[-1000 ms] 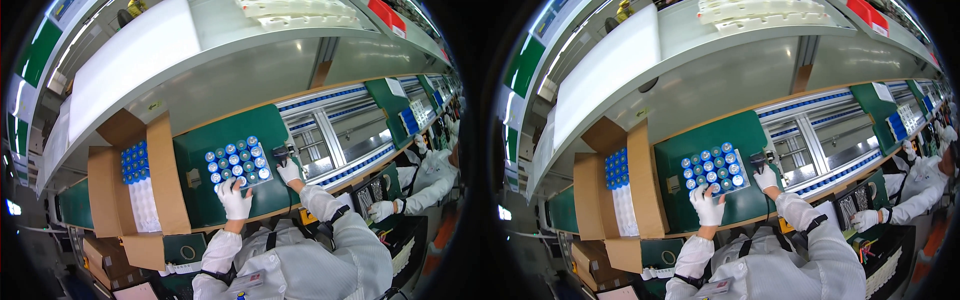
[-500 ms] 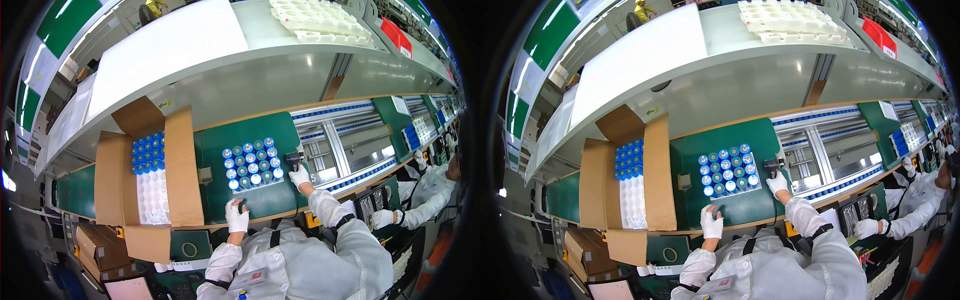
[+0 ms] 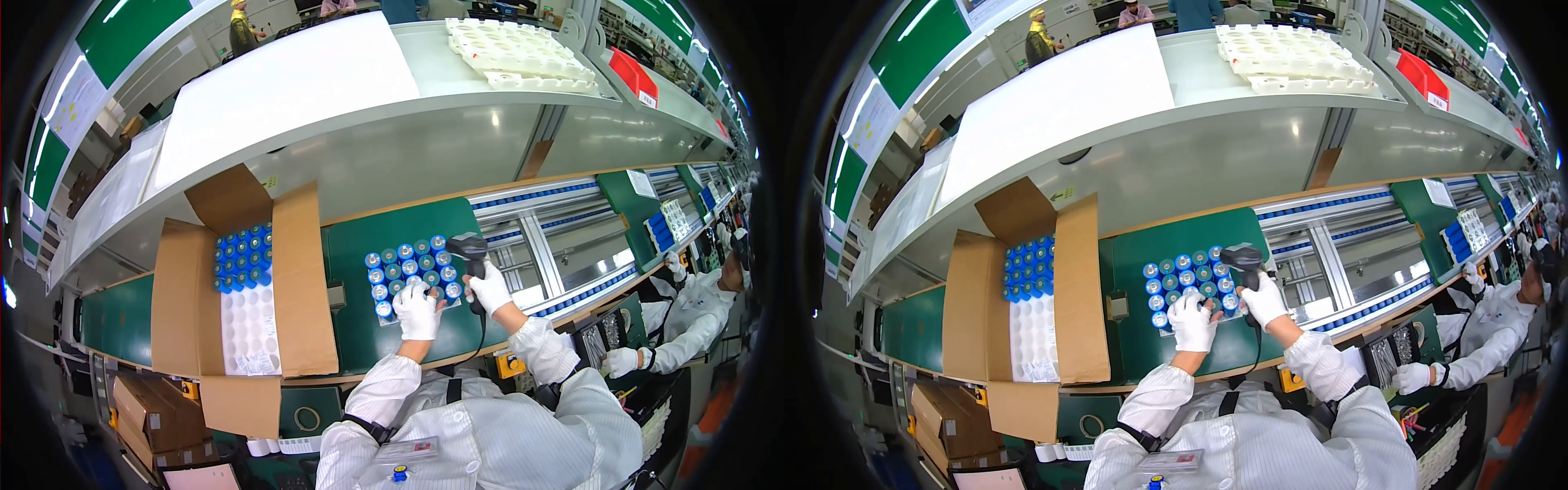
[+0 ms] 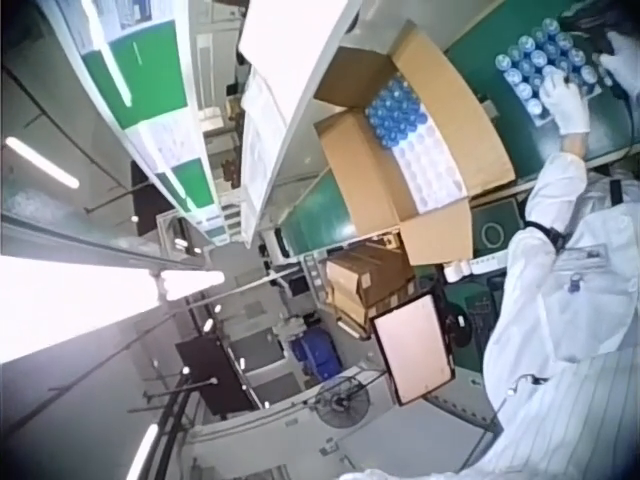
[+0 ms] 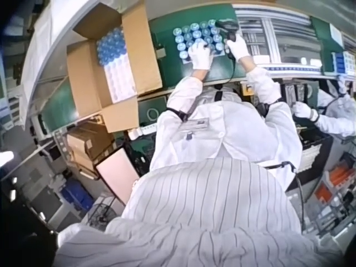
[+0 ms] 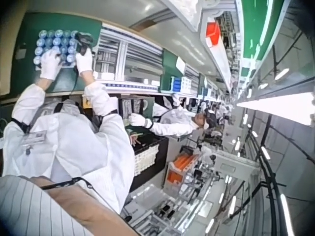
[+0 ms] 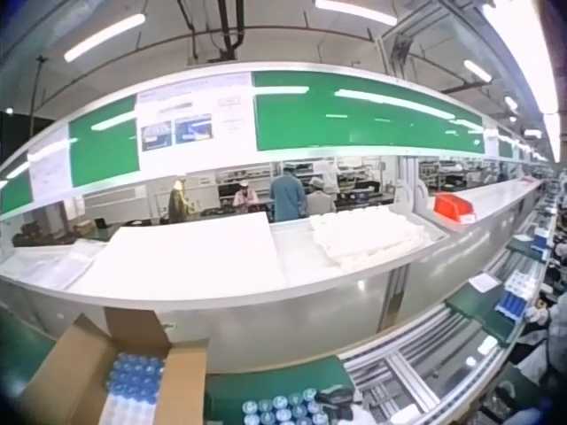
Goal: The person removes batteries from a box, places them into a tray, and scans them with a handheld scanner. They then print and apply labels to the batteries before moving the tray aside and starting the process again with a new tray.
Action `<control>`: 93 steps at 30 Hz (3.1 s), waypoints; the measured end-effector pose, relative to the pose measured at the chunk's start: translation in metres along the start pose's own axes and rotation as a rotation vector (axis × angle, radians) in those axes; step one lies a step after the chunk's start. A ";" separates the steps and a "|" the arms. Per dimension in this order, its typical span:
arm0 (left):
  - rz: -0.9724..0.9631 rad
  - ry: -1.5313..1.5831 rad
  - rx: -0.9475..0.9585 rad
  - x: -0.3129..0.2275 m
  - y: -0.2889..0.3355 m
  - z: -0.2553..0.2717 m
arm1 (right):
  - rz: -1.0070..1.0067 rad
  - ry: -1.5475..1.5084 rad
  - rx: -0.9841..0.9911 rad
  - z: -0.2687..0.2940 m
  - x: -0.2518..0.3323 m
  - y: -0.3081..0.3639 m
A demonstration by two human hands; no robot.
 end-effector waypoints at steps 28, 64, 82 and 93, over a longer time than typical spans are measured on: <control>0.105 -0.047 0.177 0.119 0.010 0.054 | -0.068 0.448 0.289 -0.155 0.034 -0.056; 0.132 0.243 0.025 0.146 -0.006 0.040 | -0.324 0.386 0.328 -0.125 0.013 0.020; 0.237 0.269 -0.024 0.156 0.001 0.035 | -0.320 0.355 0.306 -0.132 0.012 0.015; 0.145 0.262 -0.016 0.154 0.001 0.036 | -0.335 0.442 0.470 -0.110 0.000 0.053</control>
Point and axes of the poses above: each hand's wrist, its own y-axis away from the middle knuckle, its own z-axis out of the back of the hand, x = y × z, the point moved 3 cm from there along -y, towards the middle knuckle, and after that the axes turned 5 degrees about y, right-handed, at the moved point
